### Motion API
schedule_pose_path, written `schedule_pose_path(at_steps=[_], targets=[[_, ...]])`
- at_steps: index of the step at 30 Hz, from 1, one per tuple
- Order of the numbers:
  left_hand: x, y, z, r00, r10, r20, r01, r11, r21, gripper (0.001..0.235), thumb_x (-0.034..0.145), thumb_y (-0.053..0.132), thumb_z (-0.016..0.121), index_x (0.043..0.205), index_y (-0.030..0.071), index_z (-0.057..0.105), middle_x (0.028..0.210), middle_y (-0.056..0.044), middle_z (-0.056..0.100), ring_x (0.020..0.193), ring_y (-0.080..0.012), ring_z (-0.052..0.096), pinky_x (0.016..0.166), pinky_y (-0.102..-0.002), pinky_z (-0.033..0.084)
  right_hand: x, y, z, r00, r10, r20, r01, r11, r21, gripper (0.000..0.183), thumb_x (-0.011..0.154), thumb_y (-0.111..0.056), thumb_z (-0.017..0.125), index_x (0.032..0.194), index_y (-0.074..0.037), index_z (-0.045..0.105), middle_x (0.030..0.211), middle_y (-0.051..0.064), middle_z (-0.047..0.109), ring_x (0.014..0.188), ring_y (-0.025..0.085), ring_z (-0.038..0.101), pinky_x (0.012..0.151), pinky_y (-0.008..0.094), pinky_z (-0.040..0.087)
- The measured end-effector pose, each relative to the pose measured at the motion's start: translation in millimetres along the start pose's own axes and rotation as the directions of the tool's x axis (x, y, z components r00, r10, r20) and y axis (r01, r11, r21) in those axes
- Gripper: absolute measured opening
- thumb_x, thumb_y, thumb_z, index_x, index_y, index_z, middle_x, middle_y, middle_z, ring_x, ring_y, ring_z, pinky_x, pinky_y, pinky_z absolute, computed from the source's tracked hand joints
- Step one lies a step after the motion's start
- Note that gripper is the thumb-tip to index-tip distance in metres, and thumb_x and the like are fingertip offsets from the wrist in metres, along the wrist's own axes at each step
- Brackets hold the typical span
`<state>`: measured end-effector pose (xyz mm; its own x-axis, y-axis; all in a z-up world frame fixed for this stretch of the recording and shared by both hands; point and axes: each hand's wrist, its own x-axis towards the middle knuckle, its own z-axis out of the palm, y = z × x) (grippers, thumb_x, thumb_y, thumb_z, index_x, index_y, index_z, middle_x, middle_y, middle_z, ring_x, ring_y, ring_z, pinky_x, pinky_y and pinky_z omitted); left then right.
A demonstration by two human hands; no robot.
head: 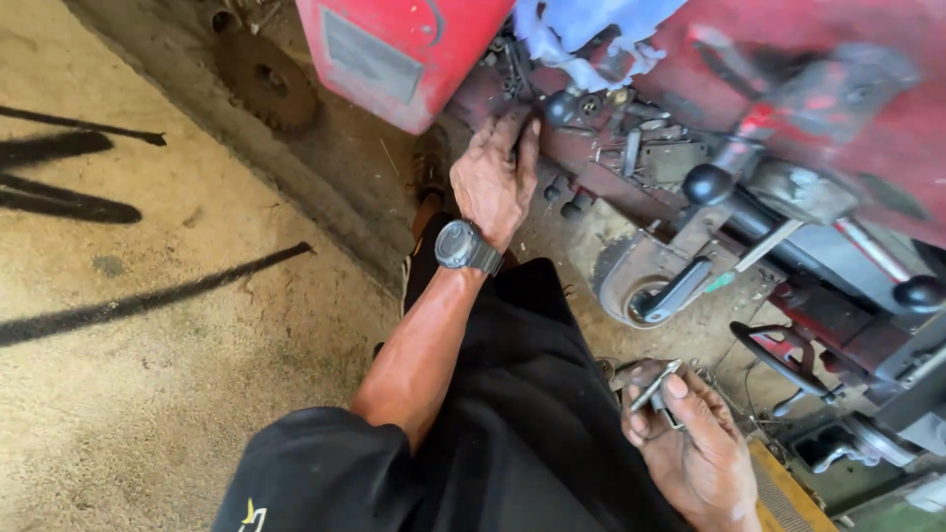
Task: Adjusting components on a metal lathe using an adjustable wrench and sharpening a metal tool bit on a bench grinder.
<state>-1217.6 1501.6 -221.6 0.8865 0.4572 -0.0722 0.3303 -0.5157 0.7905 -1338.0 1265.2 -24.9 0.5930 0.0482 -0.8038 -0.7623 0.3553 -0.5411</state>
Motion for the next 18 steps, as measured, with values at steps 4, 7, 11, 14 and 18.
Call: schedule_pose_path(at_steps=[4,7,11,14,18], targets=[[-4.3,4.9,17.4,0.978,0.194,0.072,-0.187,0.978,-0.089,0.023,0.106,0.031,0.056,0.120,0.018,0.070,0.115,-0.008,0.075,0.101,-0.0306,0.073,0.082,-0.041,0.059,-1.1,-9.7,2.9,0.999,0.025,0.035,-0.022,0.997,-0.079,0.026,0.100,-0.018,0.064,0.103,0.008,0.069,0.093,0.021,0.070,0.062,0.025,0.057,0.053,0.035,0.043],[0.1,14.1,23.2,0.892,0.364,0.268,-0.348,0.931,-0.109,0.025,0.105,0.026,0.057,0.127,0.019,0.067,0.121,-0.009,0.074,0.100,-0.0331,0.074,0.074,-0.044,0.061,5.1,-8.3,7.0,0.992,0.049,0.113,-0.038,0.995,-0.097,0.028,0.100,-0.018,0.065,0.103,0.009,0.070,0.085,0.017,0.066,0.059,0.022,0.058,0.052,0.032,0.045],[6.7,21.1,43.5,0.701,0.510,0.498,-0.511,0.847,-0.148,0.056,0.102,0.011,0.060,0.154,0.016,0.041,0.105,-0.014,0.071,0.067,-0.0325,0.067,0.057,-0.050,0.060,5.5,-2.8,-4.4,0.992,0.074,0.106,-0.068,0.996,-0.055,0.030,0.100,-0.019,0.066,0.104,0.010,0.072,0.085,0.014,0.065,0.063,0.017,0.055,0.052,0.030,0.045],[20.1,27.3,47.7,0.622,0.508,0.596,-0.566,0.818,-0.106,0.058,0.096,0.005,0.062,0.152,0.013,0.045,0.101,-0.015,0.068,0.073,-0.0308,0.066,0.058,-0.044,0.058,3.6,4.6,-22.1,0.994,0.078,0.072,-0.078,0.997,-0.012,0.029,0.099,-0.019,0.068,0.103,0.009,0.074,0.092,0.016,0.068,0.062,0.020,0.056,0.052,0.031,0.047],[19.7,15.0,58.6,0.661,0.531,0.530,-0.656,0.752,0.065,0.028,0.107,0.018,0.059,0.134,0.010,0.061,0.084,-0.006,0.069,0.044,-0.0189,0.059,0.038,-0.034,0.058,1.5,6.1,-35.7,0.995,0.085,0.055,-0.087,0.996,0.028,0.032,0.099,-0.021,0.068,0.105,0.010,0.074,0.087,0.015,0.066,0.059,0.021,0.056,0.052,0.032,0.046]])
